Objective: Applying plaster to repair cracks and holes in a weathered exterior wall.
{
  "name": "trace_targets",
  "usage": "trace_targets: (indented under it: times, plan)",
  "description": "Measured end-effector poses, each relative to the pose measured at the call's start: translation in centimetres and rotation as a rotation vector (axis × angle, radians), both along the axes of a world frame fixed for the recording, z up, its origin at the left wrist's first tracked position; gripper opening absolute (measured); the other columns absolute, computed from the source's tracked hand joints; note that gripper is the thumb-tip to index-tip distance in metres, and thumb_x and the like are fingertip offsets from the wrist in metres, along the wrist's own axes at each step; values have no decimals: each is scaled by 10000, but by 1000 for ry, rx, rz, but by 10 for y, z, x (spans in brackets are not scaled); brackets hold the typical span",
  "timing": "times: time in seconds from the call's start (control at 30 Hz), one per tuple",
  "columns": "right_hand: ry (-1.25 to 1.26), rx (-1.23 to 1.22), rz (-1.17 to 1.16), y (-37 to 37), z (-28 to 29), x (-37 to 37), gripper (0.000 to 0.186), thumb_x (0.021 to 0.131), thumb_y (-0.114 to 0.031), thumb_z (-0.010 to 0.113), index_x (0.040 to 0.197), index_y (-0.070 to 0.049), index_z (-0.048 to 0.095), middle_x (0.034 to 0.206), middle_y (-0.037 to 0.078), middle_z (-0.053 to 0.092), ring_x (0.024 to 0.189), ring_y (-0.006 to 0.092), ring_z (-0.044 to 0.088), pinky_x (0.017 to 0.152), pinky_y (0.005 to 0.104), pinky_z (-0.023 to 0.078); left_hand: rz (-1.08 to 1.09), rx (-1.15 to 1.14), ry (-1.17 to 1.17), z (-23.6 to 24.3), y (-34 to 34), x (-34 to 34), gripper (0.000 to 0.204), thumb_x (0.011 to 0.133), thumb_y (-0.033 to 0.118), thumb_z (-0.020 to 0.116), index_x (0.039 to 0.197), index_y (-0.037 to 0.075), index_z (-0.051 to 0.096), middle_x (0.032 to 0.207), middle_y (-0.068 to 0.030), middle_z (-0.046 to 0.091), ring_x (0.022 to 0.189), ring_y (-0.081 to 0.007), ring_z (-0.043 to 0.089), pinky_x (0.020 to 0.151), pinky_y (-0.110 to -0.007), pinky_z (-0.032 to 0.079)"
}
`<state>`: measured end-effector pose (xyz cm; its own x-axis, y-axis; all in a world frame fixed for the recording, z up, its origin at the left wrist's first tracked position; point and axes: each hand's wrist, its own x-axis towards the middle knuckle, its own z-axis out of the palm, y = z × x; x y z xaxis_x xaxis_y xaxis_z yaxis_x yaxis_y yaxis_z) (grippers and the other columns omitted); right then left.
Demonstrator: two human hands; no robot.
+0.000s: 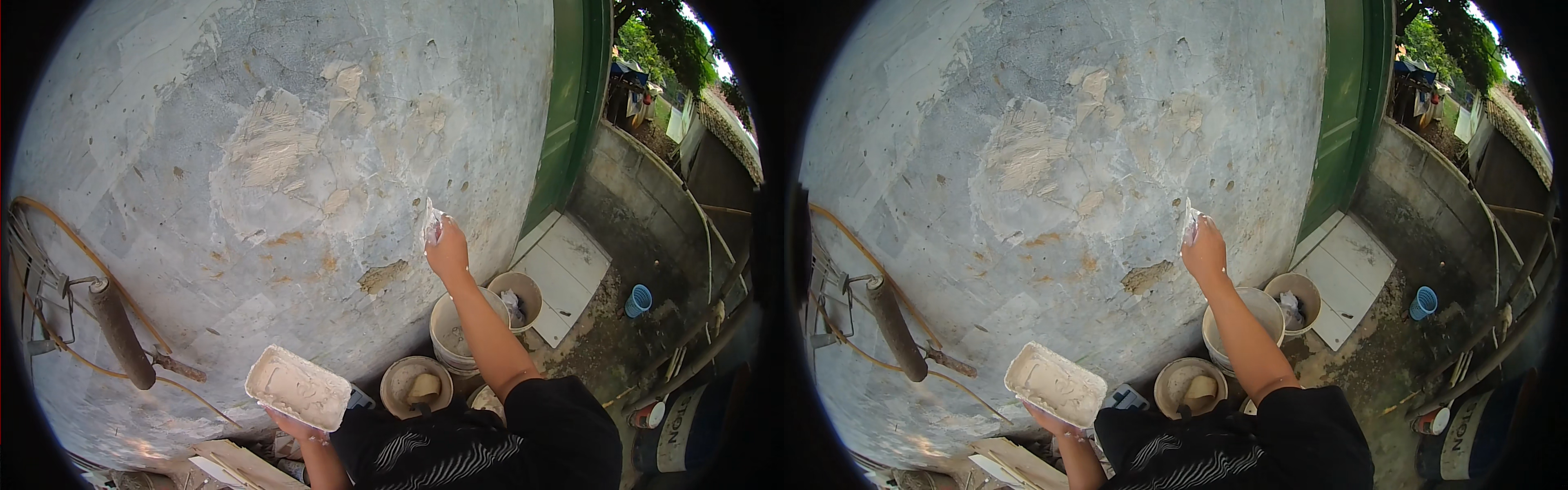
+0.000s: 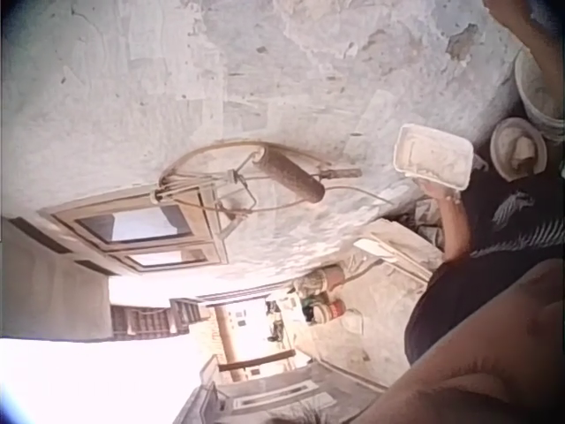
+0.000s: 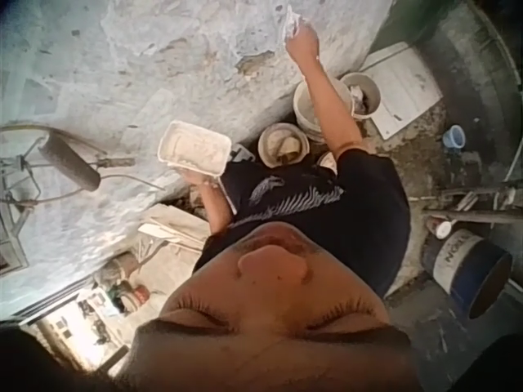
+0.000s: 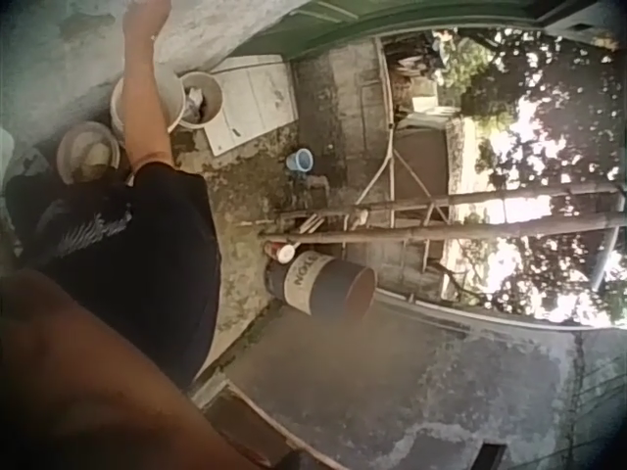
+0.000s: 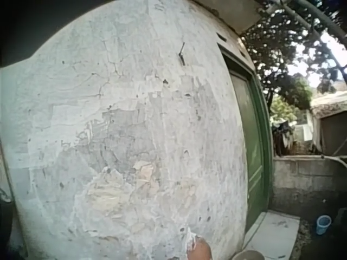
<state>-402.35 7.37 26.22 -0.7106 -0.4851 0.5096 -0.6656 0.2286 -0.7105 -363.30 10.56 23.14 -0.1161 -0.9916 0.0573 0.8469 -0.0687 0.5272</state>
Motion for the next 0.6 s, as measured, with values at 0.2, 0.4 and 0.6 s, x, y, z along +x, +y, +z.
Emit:
trace_targets:
  times: [0.2, 0.4, 0.6]
  plan:
    - [26, 119, -105, -21, 10, 25, 361, 797, -106, 562, 1140, -2, 524, 1117, 161, 507, 912, 339, 576, 767, 415, 481, -70, -77, 23, -6, -6, 0, 608, 910, 559, 262, 1356, 156, 355, 1355, -73, 415, 1181, -331, 457, 954, -508, 400]
    - [31, 247, -132, -30, 16, 32, 289, 803, -124, 571, 1075, -24, 576, 1085, 148, 502, 928, 315, 569, 752, 415, 488, -56, -68, -7, 2, -8, -9, 588, 916, 538, 270, 1346, 148, 372, 1336, -75, 436, 1160, -327, 478, 935, -498, 423]
    - [38, 305, -97, -40, 22, 36, 194, 801, -112, 572, 958, 0, 595, 1021, 169, 495, 904, 324, 562, 739, 429, 483, -23, -3, -22, 3, -19, -16, 567, 925, 512, 269, 1333, 136, 383, 1311, -82, 460, 1134, -316, 503, 923, -484, 439]
